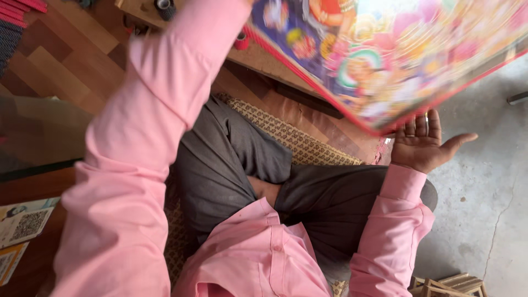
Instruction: The person sits on the floor and applies red and blue patterned tape to the edges of a framed religious artwork. They smooth the tape along the borders and fold it over the edges to finish the frame.
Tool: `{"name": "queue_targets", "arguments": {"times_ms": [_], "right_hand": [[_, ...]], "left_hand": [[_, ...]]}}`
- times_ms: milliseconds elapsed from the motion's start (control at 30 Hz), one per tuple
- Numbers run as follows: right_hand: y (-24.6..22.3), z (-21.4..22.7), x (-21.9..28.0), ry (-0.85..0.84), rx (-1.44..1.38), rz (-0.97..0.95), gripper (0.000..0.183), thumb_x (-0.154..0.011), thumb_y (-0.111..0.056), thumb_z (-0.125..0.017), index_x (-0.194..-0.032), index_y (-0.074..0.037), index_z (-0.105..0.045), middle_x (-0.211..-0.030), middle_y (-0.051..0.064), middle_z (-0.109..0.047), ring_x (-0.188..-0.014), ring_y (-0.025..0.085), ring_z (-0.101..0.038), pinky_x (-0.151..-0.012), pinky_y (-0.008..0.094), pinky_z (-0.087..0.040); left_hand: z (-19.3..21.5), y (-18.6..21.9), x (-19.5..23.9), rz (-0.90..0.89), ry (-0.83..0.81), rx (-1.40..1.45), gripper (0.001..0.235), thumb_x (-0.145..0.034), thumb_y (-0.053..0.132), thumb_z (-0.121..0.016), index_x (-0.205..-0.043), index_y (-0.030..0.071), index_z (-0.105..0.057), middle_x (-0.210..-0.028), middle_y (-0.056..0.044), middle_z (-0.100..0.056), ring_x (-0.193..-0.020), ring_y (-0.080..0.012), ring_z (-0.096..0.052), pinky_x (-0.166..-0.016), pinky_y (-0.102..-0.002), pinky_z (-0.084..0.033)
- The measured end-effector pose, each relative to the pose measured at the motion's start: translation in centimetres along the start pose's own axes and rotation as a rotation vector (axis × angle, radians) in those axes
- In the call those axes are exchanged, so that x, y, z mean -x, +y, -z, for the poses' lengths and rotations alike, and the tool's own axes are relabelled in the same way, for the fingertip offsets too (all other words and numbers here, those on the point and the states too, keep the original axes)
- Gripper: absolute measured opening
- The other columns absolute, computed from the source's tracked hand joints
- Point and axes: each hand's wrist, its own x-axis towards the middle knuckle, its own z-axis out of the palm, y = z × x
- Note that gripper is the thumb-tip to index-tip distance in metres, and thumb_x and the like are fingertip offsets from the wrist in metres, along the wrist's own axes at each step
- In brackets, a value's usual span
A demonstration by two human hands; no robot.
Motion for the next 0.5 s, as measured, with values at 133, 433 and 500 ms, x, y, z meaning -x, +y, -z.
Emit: {"name": "queue_targets", "arguments": {"times_ms": [133, 433, 500], "right_hand": [[0.9, -2.3, 3.3, -0.513, -0.14, -0.111, 0.1, -0.082, -0.083, -0.051, -0.149, -0.009, -0.052, -0.148, 0.008, -0.061, -0.134, 0.027, -0.056, -0.123, 0.05, -0.036], [3.3, -0.9, 2.2, -0.428, 0.198, -0.154, 0.048, -0.099, -0.008, -0.071, -0.144, -0.002, -0.057, -0.142, 0.01, -0.064, -0.138, 0.027, -0.059, -0.126, 0.048, -0.044], [3.0, -0.4, 1.8, -0.383, 0.183, -0.125, 0.044, -0.099, -0.009, -0.069, -0.141, -0.002, -0.057, -0.139, 0.01, -0.065, -0.134, 0.027, -0.061, -0.123, 0.049, -0.045]], "left_hand": [[0.2, -3.2, -1.0, 0.217, 0.243, 0.496, 0.037, -0.09, 0.038, -0.071, -0.085, 0.002, -0.073, -0.079, -0.01, -0.074, -0.07, -0.0205, -0.07, -0.064, -0.039, -0.057], [-12.2, -12.5, 9.8, 0.514, 0.305, 0.692, 0.044, -0.096, 0.043, -0.073, -0.084, 0.002, -0.063, -0.081, -0.006, -0.062, -0.073, -0.017, -0.056, -0.067, -0.035, -0.048], [-10.4, -13.4, 10.4, 0.598, 0.107, 0.837, 0.041, -0.088, 0.049, -0.065, -0.085, 0.008, -0.072, -0.082, -0.004, -0.075, -0.075, -0.0156, -0.068, -0.071, -0.03, -0.055]]}}
